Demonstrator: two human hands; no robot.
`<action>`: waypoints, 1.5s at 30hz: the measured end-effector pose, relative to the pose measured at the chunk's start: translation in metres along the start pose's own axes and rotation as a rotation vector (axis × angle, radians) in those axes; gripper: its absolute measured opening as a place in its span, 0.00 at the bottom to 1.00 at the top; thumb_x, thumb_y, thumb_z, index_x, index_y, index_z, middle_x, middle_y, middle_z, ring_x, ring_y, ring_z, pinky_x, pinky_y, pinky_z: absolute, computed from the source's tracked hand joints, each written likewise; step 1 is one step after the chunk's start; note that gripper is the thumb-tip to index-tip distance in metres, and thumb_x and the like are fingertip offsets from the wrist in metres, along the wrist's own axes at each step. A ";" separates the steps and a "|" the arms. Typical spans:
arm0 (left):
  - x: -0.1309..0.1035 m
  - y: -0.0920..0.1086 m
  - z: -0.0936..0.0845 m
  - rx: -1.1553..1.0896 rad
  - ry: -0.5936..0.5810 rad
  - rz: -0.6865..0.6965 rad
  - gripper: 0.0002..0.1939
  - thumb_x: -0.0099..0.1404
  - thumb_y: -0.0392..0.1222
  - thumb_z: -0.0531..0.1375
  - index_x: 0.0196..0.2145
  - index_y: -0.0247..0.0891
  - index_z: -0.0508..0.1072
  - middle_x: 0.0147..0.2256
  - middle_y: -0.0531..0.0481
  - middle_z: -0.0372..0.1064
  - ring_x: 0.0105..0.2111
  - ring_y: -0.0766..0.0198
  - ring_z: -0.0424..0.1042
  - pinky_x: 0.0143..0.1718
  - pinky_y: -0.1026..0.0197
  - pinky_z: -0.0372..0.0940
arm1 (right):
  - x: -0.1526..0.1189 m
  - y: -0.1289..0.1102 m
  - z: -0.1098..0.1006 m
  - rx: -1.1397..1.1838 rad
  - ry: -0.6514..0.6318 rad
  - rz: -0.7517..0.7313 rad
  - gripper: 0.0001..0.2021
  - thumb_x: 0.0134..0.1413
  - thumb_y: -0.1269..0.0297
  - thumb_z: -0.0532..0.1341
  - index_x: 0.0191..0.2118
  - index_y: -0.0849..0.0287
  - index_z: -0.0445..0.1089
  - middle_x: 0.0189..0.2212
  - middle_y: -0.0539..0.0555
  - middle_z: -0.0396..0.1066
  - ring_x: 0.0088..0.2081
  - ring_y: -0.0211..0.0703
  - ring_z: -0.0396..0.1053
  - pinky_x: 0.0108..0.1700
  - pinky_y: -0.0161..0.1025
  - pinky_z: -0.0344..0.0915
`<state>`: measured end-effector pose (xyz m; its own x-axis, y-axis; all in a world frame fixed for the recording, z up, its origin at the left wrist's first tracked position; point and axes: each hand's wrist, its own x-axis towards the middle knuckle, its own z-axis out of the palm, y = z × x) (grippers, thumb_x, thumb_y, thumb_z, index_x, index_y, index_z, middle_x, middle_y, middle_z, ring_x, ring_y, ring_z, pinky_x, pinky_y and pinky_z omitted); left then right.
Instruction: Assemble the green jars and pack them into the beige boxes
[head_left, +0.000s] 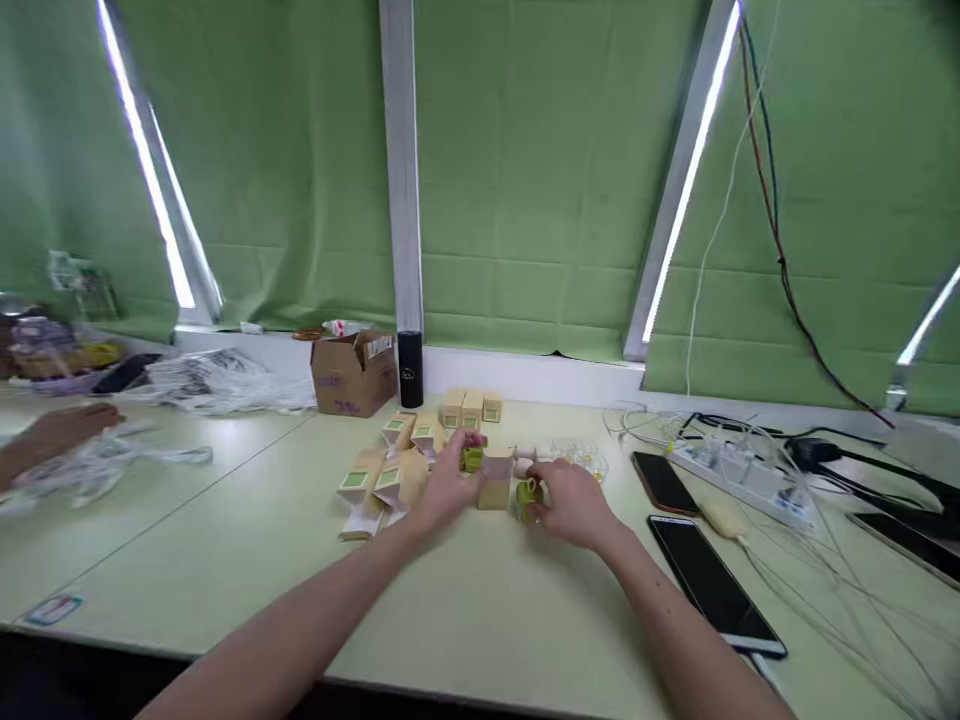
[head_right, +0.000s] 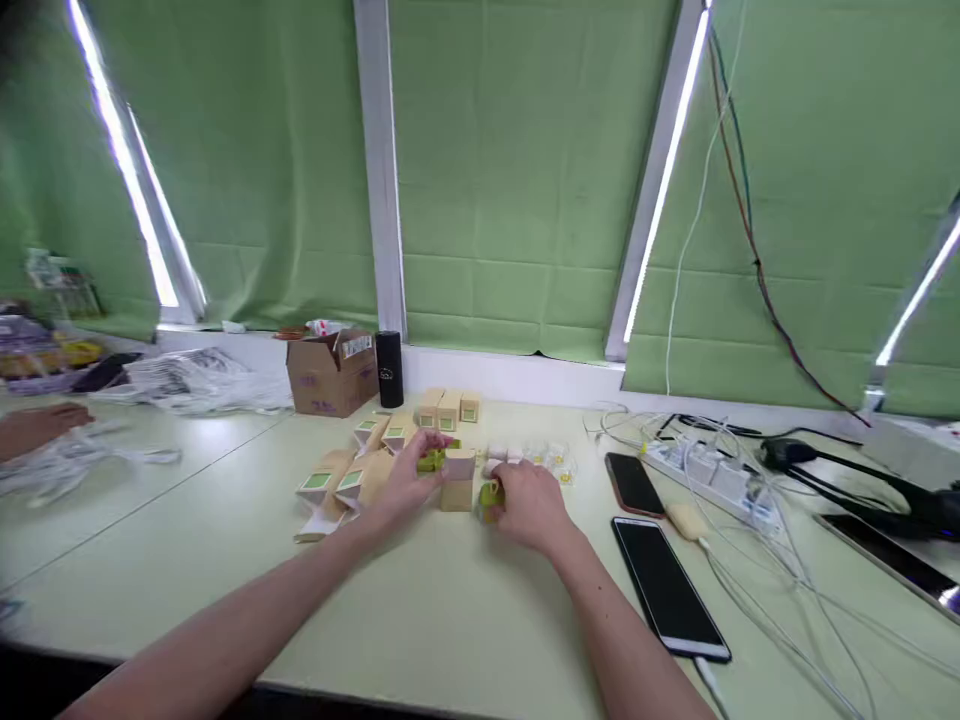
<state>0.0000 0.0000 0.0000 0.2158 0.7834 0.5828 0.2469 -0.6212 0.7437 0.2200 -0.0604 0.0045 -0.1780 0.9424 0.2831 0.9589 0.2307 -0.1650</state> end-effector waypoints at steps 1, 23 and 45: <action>-0.001 0.001 -0.003 0.008 0.001 0.030 0.12 0.57 0.35 0.63 0.41 0.39 0.74 0.47 0.43 0.76 0.51 0.52 0.74 0.57 0.48 0.66 | -0.001 0.000 0.000 0.003 -0.007 0.003 0.17 0.52 0.61 0.67 0.49 0.54 0.75 0.44 0.59 0.78 0.46 0.55 0.74 0.42 0.41 0.60; -0.001 -0.009 0.002 -0.038 -0.052 -0.160 0.21 0.61 0.36 0.60 0.52 0.37 0.81 0.51 0.43 0.79 0.49 0.53 0.75 0.53 0.53 0.68 | 0.002 0.008 0.005 0.141 0.116 0.068 0.13 0.53 0.66 0.67 0.45 0.52 0.72 0.40 0.54 0.78 0.42 0.51 0.73 0.35 0.38 0.54; -0.011 0.009 0.012 -0.482 -0.227 -0.220 0.31 0.53 0.32 0.60 0.56 0.36 0.77 0.53 0.41 0.77 0.56 0.48 0.71 0.56 0.51 0.66 | 0.001 -0.021 0.009 1.116 0.380 -0.042 0.18 0.60 0.53 0.66 0.52 0.52 0.68 0.48 0.56 0.75 0.41 0.46 0.76 0.32 0.37 0.70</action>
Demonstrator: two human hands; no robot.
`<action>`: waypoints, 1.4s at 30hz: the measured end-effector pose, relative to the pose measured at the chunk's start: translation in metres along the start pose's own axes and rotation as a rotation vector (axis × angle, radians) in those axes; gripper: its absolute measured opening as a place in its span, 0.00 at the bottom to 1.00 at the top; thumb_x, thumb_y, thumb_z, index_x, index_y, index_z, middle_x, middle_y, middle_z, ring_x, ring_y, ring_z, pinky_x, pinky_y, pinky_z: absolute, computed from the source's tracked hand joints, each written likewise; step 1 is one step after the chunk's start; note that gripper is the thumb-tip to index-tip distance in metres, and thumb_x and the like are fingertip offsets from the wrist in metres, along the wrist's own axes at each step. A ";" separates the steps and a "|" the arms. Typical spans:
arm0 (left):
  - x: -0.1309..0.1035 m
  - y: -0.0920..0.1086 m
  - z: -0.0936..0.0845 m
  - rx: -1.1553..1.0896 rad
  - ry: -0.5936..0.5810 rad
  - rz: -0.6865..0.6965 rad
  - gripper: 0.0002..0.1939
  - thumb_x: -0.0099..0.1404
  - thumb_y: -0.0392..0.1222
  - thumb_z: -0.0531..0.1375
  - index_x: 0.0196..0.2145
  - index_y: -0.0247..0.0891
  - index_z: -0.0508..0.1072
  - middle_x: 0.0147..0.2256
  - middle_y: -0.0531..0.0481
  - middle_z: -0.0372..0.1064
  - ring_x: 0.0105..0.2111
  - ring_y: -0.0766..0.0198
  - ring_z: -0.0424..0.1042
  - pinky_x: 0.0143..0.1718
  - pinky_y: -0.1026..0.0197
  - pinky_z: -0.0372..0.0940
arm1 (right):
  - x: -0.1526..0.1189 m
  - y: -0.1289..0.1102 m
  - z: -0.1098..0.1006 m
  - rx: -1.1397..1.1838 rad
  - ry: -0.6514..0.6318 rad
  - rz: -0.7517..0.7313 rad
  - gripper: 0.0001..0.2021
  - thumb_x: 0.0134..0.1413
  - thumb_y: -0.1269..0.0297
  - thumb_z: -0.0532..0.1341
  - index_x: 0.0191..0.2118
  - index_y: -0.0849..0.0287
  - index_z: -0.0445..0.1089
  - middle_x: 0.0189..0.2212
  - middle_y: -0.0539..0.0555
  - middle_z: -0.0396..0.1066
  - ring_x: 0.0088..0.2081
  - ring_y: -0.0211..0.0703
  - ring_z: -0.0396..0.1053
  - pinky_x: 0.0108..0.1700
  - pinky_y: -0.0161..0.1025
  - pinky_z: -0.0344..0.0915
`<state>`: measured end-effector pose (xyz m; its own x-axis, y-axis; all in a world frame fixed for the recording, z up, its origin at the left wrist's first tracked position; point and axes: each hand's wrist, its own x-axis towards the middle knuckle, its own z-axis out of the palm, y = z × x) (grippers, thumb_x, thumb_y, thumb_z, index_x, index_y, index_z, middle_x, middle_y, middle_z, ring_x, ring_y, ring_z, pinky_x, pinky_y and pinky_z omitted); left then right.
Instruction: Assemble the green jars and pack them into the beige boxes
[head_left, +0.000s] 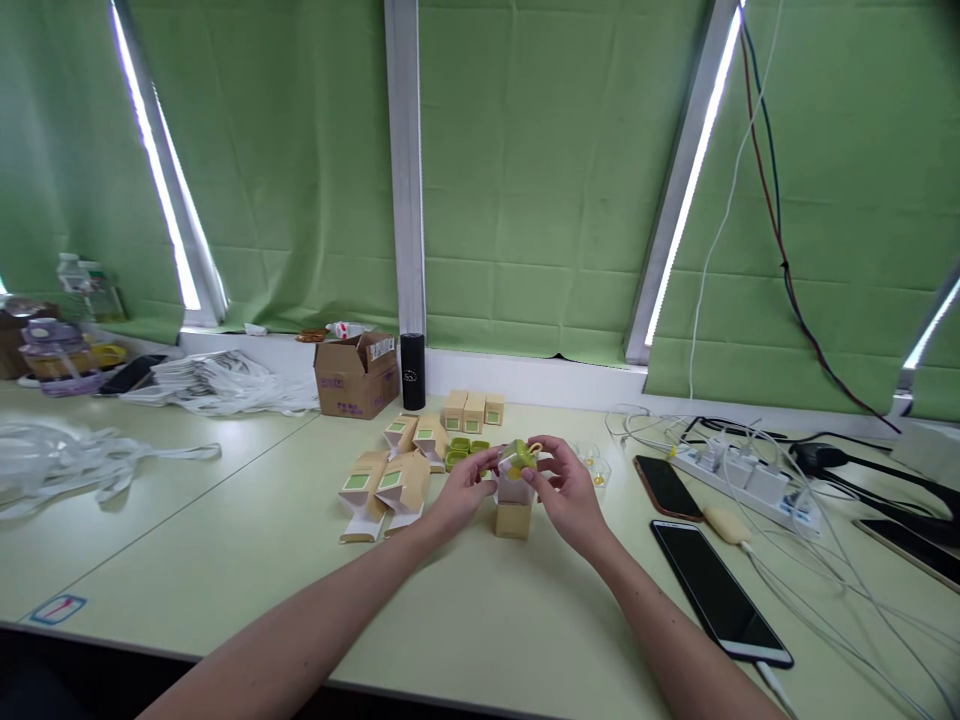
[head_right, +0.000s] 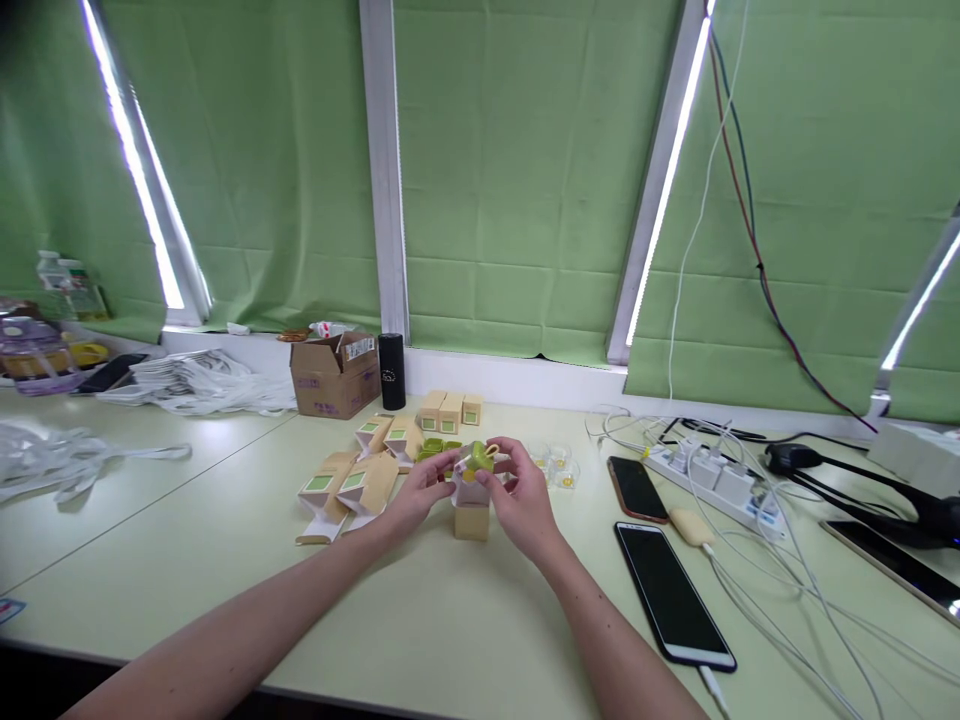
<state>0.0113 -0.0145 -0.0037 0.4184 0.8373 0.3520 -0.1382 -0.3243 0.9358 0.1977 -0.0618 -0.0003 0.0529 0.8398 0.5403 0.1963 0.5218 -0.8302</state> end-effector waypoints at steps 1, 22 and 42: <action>0.001 -0.002 -0.001 -0.014 0.003 -0.006 0.32 0.52 0.32 0.60 0.56 0.36 0.77 0.54 0.41 0.77 0.57 0.47 0.71 0.56 0.51 0.66 | 0.000 0.000 -0.001 -0.046 -0.009 -0.009 0.17 0.60 0.54 0.66 0.52 0.52 0.68 0.47 0.56 0.75 0.39 0.45 0.76 0.32 0.37 0.70; 0.005 -0.017 -0.008 -0.011 0.004 -0.012 0.39 0.47 0.30 0.56 0.59 0.36 0.75 0.56 0.40 0.74 0.57 0.50 0.71 0.53 0.53 0.68 | -0.004 -0.003 -0.010 -0.606 -0.210 -0.147 0.13 0.52 0.69 0.65 0.44 0.53 0.69 0.39 0.53 0.74 0.41 0.49 0.69 0.38 0.41 0.66; 0.006 -0.020 -0.008 0.060 0.006 0.010 0.38 0.49 0.31 0.56 0.60 0.34 0.74 0.50 0.43 0.75 0.50 0.55 0.71 0.50 0.57 0.66 | -0.007 0.013 0.007 -0.565 -0.149 -0.178 0.08 0.63 0.70 0.58 0.34 0.53 0.73 0.45 0.57 0.68 0.46 0.48 0.69 0.45 0.44 0.70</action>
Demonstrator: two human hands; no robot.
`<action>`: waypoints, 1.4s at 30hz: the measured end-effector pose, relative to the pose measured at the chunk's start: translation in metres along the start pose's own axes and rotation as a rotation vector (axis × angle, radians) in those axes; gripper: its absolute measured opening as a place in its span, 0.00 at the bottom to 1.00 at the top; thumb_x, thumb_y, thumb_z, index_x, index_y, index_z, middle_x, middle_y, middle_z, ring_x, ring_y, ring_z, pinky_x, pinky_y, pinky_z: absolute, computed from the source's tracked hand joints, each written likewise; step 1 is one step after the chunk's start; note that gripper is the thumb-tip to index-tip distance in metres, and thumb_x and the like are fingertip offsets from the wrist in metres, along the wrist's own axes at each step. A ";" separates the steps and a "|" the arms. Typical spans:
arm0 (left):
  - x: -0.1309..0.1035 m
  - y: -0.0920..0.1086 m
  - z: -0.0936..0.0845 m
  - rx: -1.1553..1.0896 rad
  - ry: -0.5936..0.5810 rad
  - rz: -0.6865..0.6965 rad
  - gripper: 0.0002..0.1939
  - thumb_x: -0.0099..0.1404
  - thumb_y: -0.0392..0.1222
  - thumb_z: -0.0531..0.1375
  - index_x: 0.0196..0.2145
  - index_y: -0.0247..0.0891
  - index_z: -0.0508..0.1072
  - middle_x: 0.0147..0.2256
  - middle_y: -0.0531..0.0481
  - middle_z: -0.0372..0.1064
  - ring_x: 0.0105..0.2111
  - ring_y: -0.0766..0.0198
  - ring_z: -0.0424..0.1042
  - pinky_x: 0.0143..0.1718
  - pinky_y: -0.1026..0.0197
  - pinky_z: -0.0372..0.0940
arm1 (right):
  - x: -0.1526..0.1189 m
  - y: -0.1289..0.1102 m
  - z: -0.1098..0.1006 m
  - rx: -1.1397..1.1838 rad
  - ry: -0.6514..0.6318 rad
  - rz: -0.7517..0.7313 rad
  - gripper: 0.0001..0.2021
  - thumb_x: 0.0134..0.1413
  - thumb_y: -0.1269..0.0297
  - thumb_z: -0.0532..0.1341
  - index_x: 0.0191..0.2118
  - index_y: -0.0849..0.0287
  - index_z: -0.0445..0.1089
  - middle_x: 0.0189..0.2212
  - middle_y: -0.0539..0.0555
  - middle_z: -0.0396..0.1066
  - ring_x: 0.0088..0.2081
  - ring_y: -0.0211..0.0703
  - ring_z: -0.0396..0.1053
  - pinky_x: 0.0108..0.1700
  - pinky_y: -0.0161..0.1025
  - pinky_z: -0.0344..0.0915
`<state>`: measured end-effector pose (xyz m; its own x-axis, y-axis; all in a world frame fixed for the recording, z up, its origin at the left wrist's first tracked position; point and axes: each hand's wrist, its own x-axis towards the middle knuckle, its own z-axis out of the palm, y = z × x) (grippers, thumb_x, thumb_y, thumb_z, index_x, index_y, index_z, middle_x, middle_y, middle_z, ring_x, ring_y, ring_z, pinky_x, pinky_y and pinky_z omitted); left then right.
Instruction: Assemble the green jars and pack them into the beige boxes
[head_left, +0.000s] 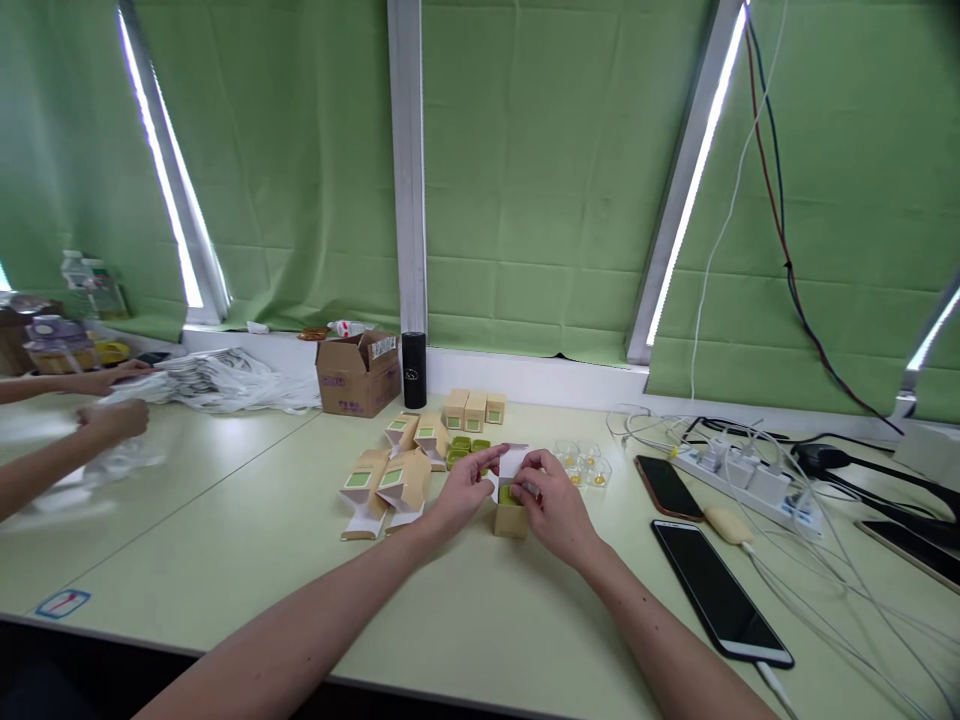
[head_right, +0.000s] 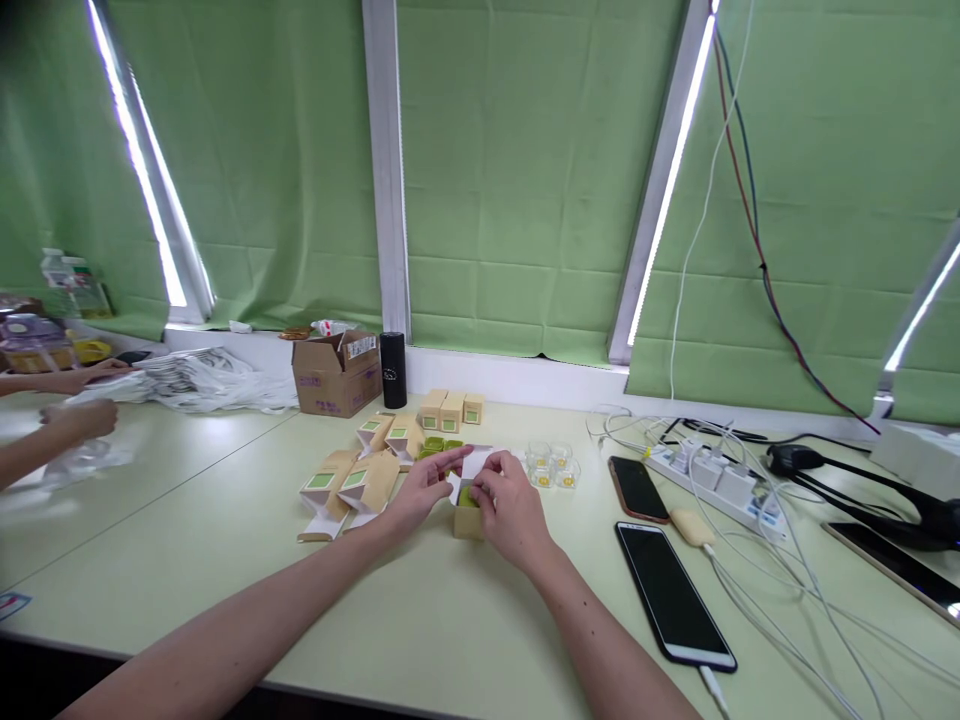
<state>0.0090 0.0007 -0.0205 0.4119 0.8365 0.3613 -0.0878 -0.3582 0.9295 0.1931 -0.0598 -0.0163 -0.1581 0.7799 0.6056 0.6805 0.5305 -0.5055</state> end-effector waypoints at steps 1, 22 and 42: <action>0.000 0.000 0.000 -0.004 -0.002 0.000 0.38 0.49 0.31 0.56 0.60 0.34 0.74 0.50 0.42 0.75 0.51 0.55 0.71 0.51 0.56 0.66 | 0.000 0.000 0.000 -0.004 0.003 0.010 0.08 0.62 0.70 0.58 0.33 0.54 0.73 0.45 0.57 0.67 0.47 0.49 0.68 0.45 0.45 0.70; -0.003 0.013 0.004 -0.135 0.066 -0.028 0.27 0.54 0.37 0.60 0.53 0.33 0.77 0.48 0.39 0.77 0.51 0.51 0.74 0.55 0.51 0.67 | 0.003 0.029 0.020 0.437 0.211 0.354 0.13 0.60 0.59 0.54 0.48 0.54 0.65 0.39 0.53 0.68 0.36 0.44 0.69 0.31 0.38 0.67; -0.006 0.005 0.013 0.003 0.036 -0.015 0.26 0.55 0.33 0.64 0.52 0.40 0.66 0.44 0.45 0.74 0.43 0.57 0.74 0.41 0.58 0.65 | 0.000 0.018 0.029 0.725 0.180 0.432 0.18 0.52 0.59 0.62 0.50 0.52 0.62 0.39 0.49 0.61 0.30 0.38 0.65 0.24 0.33 0.57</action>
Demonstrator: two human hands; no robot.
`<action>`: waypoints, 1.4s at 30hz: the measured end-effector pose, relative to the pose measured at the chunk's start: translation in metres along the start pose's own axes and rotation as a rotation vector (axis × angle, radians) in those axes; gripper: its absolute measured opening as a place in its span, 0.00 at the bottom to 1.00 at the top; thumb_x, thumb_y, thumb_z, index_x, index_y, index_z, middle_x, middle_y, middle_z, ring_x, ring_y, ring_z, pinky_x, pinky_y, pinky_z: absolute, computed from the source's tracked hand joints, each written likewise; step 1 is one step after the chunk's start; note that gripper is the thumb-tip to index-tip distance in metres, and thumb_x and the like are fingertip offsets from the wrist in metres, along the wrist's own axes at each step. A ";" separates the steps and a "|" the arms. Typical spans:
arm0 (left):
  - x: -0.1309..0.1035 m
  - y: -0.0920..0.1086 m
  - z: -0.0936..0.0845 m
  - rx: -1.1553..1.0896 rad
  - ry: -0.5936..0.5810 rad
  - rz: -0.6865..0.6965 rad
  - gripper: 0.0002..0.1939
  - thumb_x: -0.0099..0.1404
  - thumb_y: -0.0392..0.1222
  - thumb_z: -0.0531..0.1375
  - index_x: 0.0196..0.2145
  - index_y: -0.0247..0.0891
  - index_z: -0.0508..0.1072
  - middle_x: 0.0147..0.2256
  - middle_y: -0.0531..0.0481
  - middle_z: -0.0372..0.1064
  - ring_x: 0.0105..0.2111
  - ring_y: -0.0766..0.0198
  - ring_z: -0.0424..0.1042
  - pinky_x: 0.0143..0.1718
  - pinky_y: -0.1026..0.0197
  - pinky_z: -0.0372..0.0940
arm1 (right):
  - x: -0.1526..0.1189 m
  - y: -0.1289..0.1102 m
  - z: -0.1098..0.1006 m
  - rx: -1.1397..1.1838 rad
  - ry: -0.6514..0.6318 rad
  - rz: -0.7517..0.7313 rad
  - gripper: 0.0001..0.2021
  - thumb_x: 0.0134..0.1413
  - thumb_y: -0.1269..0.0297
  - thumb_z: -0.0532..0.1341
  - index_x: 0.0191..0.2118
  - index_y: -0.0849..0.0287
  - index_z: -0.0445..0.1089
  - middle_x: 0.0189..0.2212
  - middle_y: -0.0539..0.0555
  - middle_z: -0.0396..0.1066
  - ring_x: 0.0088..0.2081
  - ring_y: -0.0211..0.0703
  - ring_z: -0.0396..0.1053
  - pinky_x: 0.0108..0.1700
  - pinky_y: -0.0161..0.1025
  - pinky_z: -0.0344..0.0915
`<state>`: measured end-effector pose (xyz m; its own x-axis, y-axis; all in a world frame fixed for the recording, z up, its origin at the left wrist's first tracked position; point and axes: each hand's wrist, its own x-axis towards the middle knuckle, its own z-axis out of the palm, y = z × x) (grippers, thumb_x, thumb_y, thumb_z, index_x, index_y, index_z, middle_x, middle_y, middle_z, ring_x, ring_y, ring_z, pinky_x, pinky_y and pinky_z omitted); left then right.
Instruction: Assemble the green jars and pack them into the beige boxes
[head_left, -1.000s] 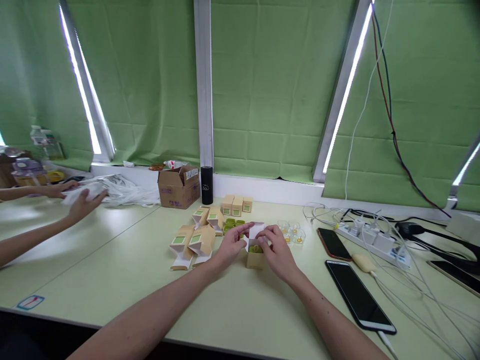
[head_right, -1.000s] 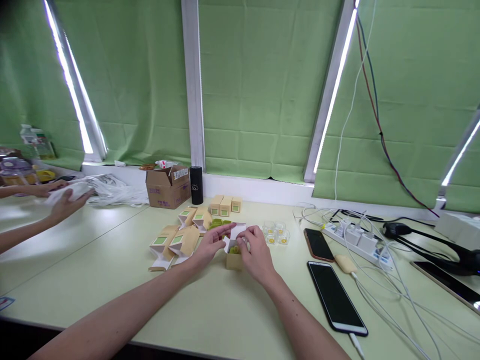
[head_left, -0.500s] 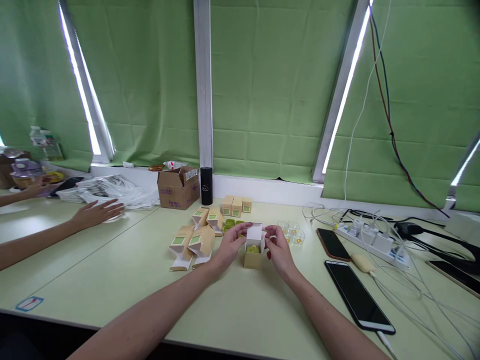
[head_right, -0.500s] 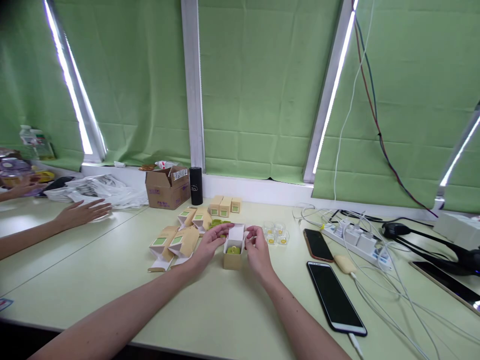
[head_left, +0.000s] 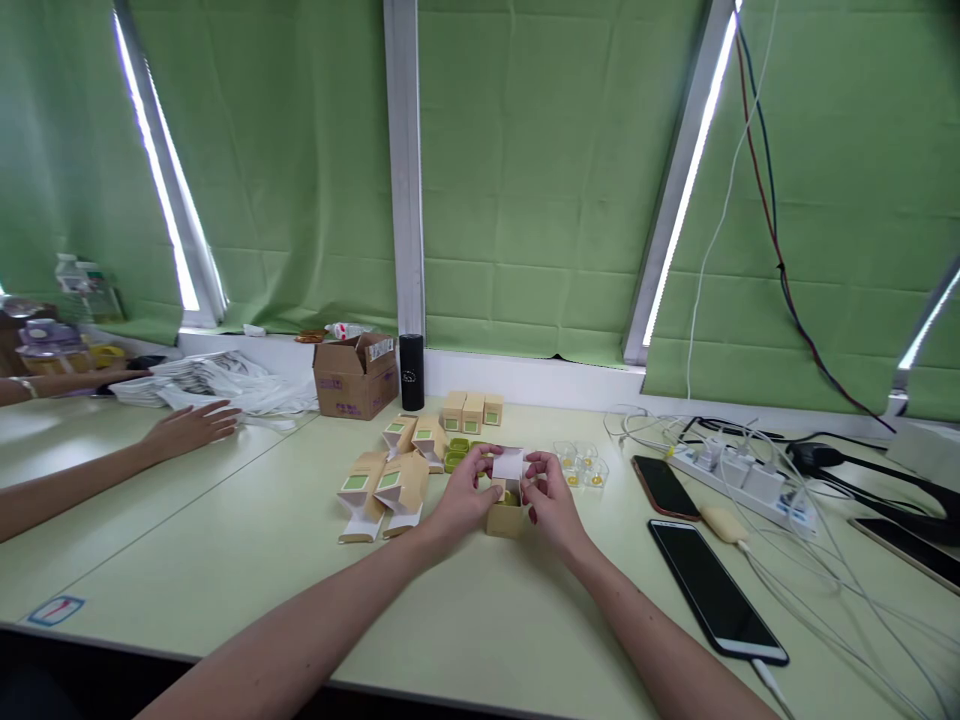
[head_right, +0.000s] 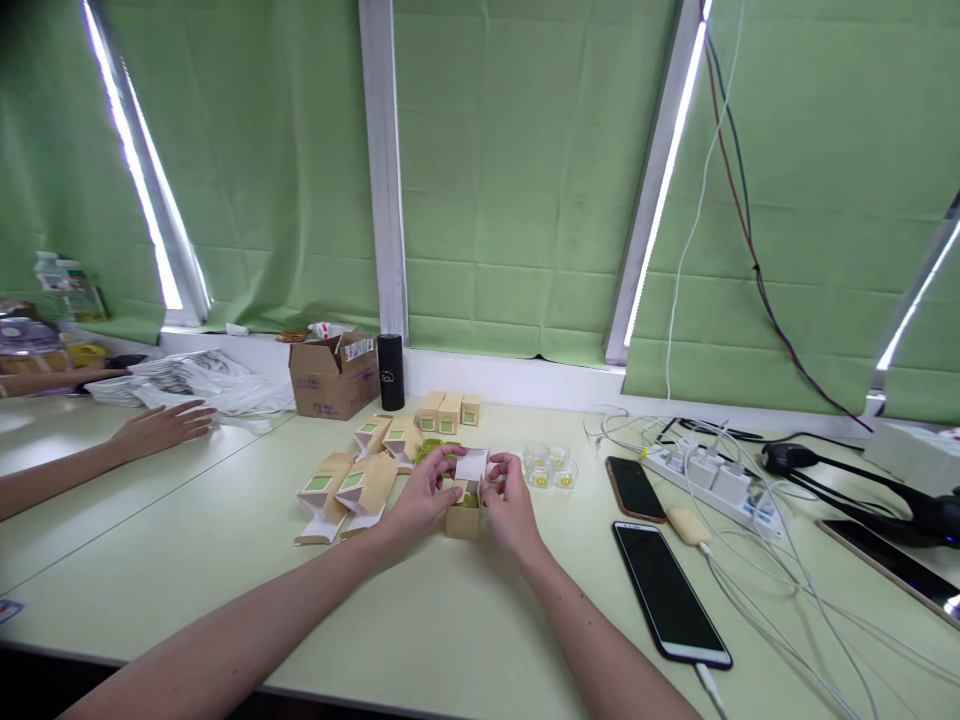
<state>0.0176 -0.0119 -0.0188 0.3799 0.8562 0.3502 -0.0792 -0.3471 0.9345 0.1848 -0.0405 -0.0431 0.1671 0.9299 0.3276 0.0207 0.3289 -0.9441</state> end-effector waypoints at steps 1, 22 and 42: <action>0.000 0.001 0.000 0.012 0.006 0.005 0.26 0.55 0.33 0.64 0.51 0.40 0.65 0.43 0.45 0.74 0.43 0.57 0.73 0.41 0.58 0.64 | 0.000 0.000 0.000 -0.005 -0.004 0.000 0.18 0.53 0.59 0.62 0.50 0.52 0.61 0.40 0.49 0.61 0.30 0.38 0.64 0.24 0.33 0.57; -0.005 0.004 0.001 0.125 0.040 0.060 0.23 0.56 0.33 0.61 0.48 0.43 0.60 0.36 0.53 0.68 0.39 0.61 0.67 0.40 0.59 0.59 | -0.005 0.002 0.002 -0.258 -0.044 -0.099 0.18 0.57 0.58 0.60 0.52 0.53 0.62 0.42 0.51 0.63 0.31 0.40 0.66 0.38 0.43 0.67; -0.002 0.013 -0.008 0.209 -0.010 0.136 0.05 0.56 0.38 0.62 0.32 0.39 0.70 0.39 0.46 0.75 0.43 0.54 0.72 0.47 0.54 0.64 | -0.014 -0.023 -0.009 -0.440 -0.066 -0.467 0.04 0.60 0.65 0.58 0.39 0.54 0.70 0.33 0.52 0.66 0.29 0.41 0.62 0.30 0.39 0.62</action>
<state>0.0086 -0.0156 -0.0067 0.3884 0.7926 0.4700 0.0616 -0.5313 0.8450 0.1910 -0.0630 -0.0264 -0.0183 0.7177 0.6961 0.4816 0.6165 -0.6229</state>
